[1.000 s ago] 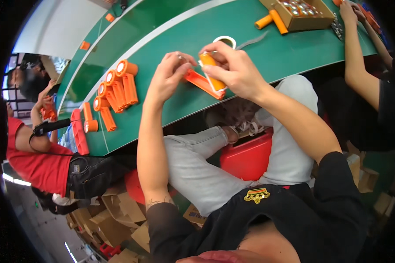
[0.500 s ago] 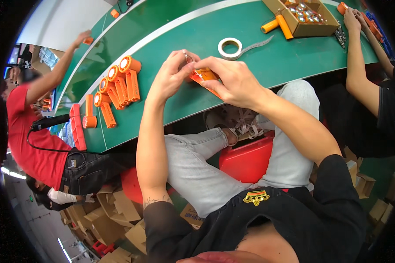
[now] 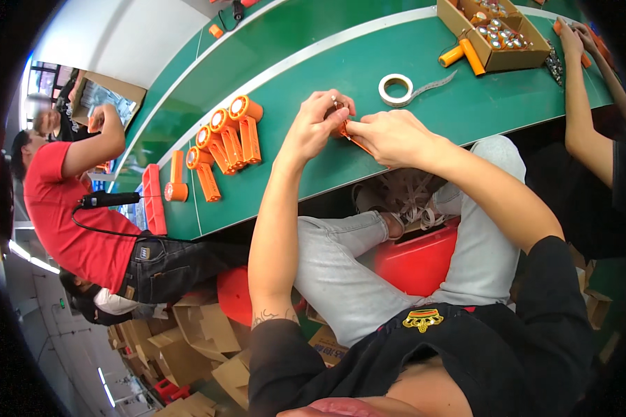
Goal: The person applies tape to battery packs, fits the batteries into plastic housings, handles cardboard inserts, and works on a harness at an assembly line.
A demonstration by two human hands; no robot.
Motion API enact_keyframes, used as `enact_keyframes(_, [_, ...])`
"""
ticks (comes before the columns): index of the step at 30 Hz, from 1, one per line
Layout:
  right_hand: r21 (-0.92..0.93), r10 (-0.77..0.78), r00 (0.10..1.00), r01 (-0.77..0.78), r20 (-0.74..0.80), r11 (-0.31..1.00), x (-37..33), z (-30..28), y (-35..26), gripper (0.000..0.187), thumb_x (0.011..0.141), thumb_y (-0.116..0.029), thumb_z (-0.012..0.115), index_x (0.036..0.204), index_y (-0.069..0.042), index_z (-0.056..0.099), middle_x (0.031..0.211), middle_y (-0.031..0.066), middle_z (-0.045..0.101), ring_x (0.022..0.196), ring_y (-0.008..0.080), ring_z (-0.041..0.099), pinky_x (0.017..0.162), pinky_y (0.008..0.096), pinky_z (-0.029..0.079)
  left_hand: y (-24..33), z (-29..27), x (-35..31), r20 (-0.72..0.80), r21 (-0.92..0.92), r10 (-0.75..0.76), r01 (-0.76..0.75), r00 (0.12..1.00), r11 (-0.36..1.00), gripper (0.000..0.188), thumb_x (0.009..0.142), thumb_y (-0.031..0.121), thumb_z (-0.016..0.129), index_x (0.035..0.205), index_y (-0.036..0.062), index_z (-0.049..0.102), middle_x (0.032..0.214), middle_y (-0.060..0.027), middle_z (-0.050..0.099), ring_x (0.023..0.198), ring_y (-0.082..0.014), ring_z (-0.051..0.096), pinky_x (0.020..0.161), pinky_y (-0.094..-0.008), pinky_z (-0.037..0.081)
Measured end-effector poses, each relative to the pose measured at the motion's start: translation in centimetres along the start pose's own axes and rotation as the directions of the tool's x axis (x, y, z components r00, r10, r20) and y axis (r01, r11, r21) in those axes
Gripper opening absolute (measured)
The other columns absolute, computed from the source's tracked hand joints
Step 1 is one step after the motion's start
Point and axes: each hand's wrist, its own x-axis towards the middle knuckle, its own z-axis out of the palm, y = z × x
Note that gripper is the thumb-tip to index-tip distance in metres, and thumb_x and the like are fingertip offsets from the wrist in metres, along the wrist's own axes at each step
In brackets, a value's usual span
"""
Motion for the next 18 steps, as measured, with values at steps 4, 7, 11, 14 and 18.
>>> enact_keyframes(4, [-0.053, 0.044, 0.997, -0.041, 0.065, 0.998, 0.0, 0.1, -0.3, 0.014, 0.096, -0.022, 0.054, 0.103, -0.011, 0.060, 0.081, 0.0088, 0.063, 0.073, 0.0327, 0.064, 0.062, 0.0446, 0.052, 0.0, -0.1, -0.4, -0.001, -0.034, -0.025, 0.025, 1.000, 0.999, 0.011, 0.088, 0.014, 0.059, 0.090, 0.0035, 0.062, 0.098, -0.0104, 0.065, 0.099, -0.0291, 0.054, 0.087, -0.0409, 0.045])
enact_keyframes(7, [-0.077, 0.019, 1.000, -0.018, 0.019, 0.997, -0.2, 0.0, -0.5, 0.016, 0.095, -0.023, 0.057, 0.106, -0.012, 0.061, 0.080, 0.0086, 0.062, 0.071, 0.0323, 0.064, 0.060, 0.0442, 0.051, 0.0, -0.7, -1.1, 0.071, -0.147, 0.016, -0.005, 0.997, 0.989, 0.011, 0.084, 0.008, 0.061, 0.095, 0.0049, 0.063, 0.108, -0.0093, 0.064, 0.109, -0.0306, 0.052, 0.090, -0.0412, 0.045])
enact_keyframes(11, [0.037, 0.025, 0.988, -0.020, -0.154, 0.999, -1.0, 0.2, -0.8, 0.017, 0.091, -0.024, 0.063, 0.106, -0.015, 0.064, 0.080, 0.0070, 0.058, 0.067, 0.0312, 0.063, 0.058, 0.0435, 0.052, 0.0, -1.1, -1.6, 0.144, 0.082, 0.207, -0.220, 0.968, 0.972, 0.032, 0.075, -0.003, 0.067, 0.104, 0.0068, 0.060, 0.126, -0.0055, 0.060, 0.127, -0.0301, 0.045, 0.103, -0.0396, 0.043])
enact_keyframes(14, [0.073, -0.013, 0.932, 0.042, -0.362, 0.996, -1.6, 0.6, -1.0, 0.035, 0.087, -0.015, 0.066, 0.120, -0.009, 0.055, 0.088, 0.0108, 0.056, 0.071, 0.0330, 0.062, 0.064, 0.0412, 0.051, 0.3, -1.0, -1.8, 0.102, 0.163, 0.183, -0.197, 0.978, 0.967, 0.046, 0.064, -0.009, 0.072, 0.106, 0.0072, 0.060, 0.126, -0.0036, 0.059, 0.124, -0.0329, 0.046, 0.101, -0.0419, 0.045])
enact_keyframes(18, [0.453, 0.315, 0.930, -0.202, -0.188, 0.868, -1.4, 0.6, -0.4, 0.034, 0.091, -0.016, 0.061, 0.123, -0.006, 0.054, 0.088, 0.0157, 0.060, 0.087, 0.0318, 0.064, 0.071, 0.0402, 0.053, 1.0, -1.1, -2.1, 0.023, 0.266, 0.212, -0.210, 0.977, 0.941, 0.042, 0.064, -0.007, 0.074, 0.102, 0.0096, 0.065, 0.125, -0.0043, 0.060, 0.117, -0.0330, 0.050, 0.097, -0.0427, 0.047])
